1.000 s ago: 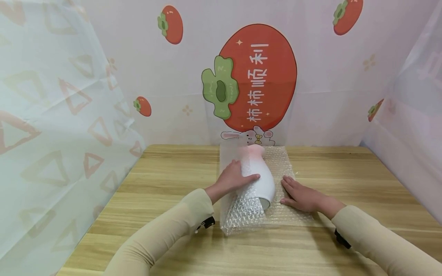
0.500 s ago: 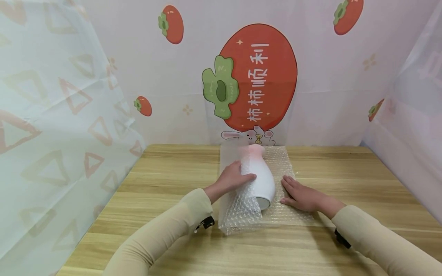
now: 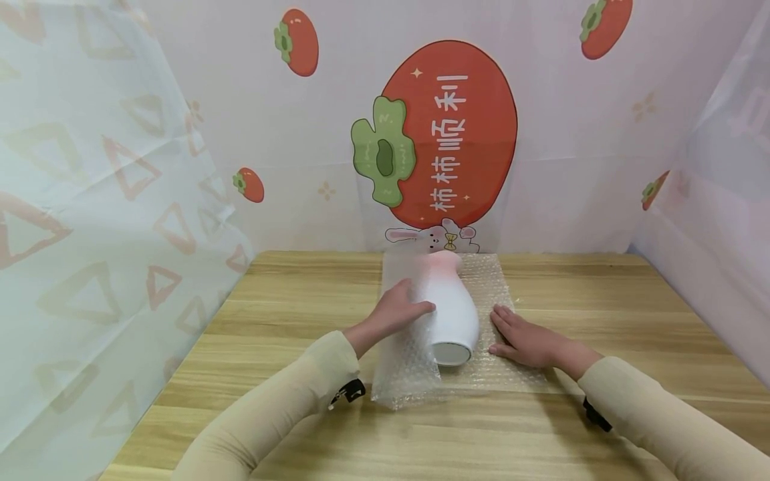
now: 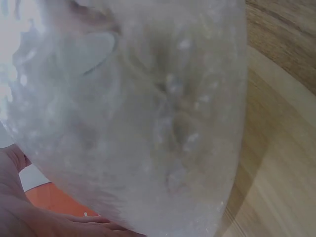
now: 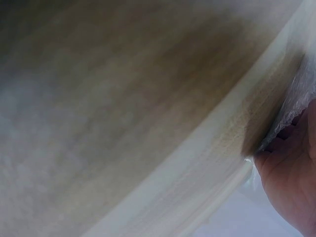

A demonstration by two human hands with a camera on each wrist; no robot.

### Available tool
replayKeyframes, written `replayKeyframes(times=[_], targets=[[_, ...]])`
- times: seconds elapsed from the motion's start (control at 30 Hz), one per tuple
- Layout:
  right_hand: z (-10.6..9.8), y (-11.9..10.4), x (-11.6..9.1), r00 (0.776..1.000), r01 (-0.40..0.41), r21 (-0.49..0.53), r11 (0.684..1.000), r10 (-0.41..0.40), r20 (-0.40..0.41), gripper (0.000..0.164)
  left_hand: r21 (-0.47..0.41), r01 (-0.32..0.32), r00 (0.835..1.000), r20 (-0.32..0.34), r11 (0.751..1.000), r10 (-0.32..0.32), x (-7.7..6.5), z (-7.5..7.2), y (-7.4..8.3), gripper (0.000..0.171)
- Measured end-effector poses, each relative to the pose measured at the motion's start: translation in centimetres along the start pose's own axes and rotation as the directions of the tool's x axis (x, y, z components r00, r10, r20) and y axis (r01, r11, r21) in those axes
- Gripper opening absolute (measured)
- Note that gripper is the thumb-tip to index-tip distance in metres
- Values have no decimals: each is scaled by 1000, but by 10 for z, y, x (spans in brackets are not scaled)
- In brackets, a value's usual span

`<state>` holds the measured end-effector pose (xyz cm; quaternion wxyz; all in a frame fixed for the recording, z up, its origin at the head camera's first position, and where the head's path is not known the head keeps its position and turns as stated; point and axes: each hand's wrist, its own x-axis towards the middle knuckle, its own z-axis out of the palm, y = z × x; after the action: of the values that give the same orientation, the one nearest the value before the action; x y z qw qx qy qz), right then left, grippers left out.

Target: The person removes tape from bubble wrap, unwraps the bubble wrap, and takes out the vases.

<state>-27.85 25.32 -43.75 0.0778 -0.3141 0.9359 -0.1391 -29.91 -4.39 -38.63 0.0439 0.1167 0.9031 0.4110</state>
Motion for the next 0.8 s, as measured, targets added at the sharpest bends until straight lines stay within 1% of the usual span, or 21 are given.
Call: replayKeyframes(times=[0.23,0.53,0.7,0.8], targets=[[-1,-2,0,1000,-1,1,1000,1,2,78,-51,28,999,16,998,-28,-8,-9,-4,89],[-2,-2,0,1000,2,-10,1000,-2,-2,78,-71,31,999,32,997,-29,-16,-19,-16,89],[-2,-1,0,1000,4,2,1000,-4,0,78,-56,20,999,32,998,-18,-19,-21,-22,93],[-1,0,0,1000,5,-2,1000,-5,5,78,-37,13,999,46,999,-11,-21,-23,-25,96]])
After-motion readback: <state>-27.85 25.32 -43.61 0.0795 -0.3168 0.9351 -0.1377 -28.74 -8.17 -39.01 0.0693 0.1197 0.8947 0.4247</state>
